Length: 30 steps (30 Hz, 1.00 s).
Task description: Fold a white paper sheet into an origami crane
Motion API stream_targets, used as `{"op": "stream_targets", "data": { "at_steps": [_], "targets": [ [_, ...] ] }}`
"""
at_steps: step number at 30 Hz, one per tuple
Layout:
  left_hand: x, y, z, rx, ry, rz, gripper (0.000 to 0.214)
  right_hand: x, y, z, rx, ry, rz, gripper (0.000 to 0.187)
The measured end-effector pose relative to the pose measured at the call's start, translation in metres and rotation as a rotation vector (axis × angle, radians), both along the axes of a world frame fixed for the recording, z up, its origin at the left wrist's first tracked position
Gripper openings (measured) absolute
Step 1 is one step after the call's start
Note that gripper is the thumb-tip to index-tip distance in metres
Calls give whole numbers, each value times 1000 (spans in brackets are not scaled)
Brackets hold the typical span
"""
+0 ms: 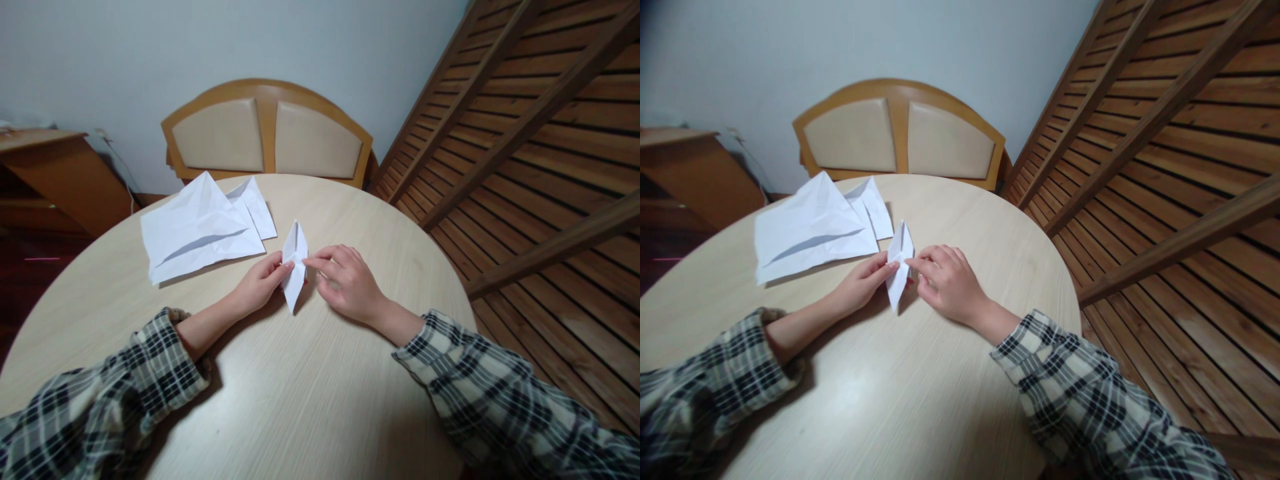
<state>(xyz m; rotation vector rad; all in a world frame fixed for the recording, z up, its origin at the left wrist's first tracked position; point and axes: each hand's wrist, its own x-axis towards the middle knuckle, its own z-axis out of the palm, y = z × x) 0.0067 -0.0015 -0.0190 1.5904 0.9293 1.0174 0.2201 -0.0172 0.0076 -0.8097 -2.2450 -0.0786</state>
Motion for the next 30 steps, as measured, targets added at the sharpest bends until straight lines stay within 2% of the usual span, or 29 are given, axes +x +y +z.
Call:
{"op": "stream_targets", "data": {
  "at_steps": [3, 8, 13, 16, 20, 30],
  "targets": [
    [0, -1, 0, 20, 23, -3, 32, -2, 0, 2, -99, 108, -89, 15],
    [1, -4, 2, 70, 130, -19, 32, -4, 2, 0, -339, 187, -165, 24],
    [1, -5, 3, 146, 221, -17, 31, -7, 4, -6, -665, 290, -107, 40],
    [1, -6, 4, 171, 257, -15, 30, -11, 5, -7, -796, 332, -36, 44],
    [1, -8, 6, 188, 294, -35, 30, -15, 3, -7, -848, 323, 0, 44],
    [-1, -9, 5, 203, 335, -50, 32, -14, 6, -14, -779, 318, 23, 32]
  ]
}}
